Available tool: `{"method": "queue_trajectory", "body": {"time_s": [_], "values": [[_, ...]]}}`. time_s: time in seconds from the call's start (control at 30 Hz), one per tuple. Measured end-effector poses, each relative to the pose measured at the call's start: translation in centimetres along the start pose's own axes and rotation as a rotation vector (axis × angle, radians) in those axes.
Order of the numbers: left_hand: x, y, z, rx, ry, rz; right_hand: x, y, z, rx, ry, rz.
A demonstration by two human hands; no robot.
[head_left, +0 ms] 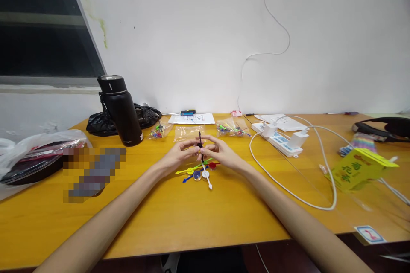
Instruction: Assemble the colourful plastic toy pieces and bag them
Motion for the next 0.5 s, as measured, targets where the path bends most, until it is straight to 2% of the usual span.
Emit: {"method": "queue_trajectory", "body": {"time_s": [0.17,0.33,0.5], "values": [[-0.3,-0.1,-0.6,-0.090,0.055,-0.027,-0.2,0.2,0.9,-0.183,0.053,-0.078],[-0.5,0.1,0.9,-0.191,0.140,-0.021,-0.3,0.9,1.0,-0.426,0.091,-0.069],[-0.3,0.9,2.1,-0.258,0.155,-0.055,-0.7,2.3,0.4,-0.569,0.089,-0.135]]}}
Point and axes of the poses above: each hand's wrist, its own x-axis away from the middle knuckle, its own y-axis out of the palm, z = x × y, the point moved 6 cm from there along -x, towards the middle knuckle, and after that the axes turned 11 degrees about y, right-handed, at the moved point
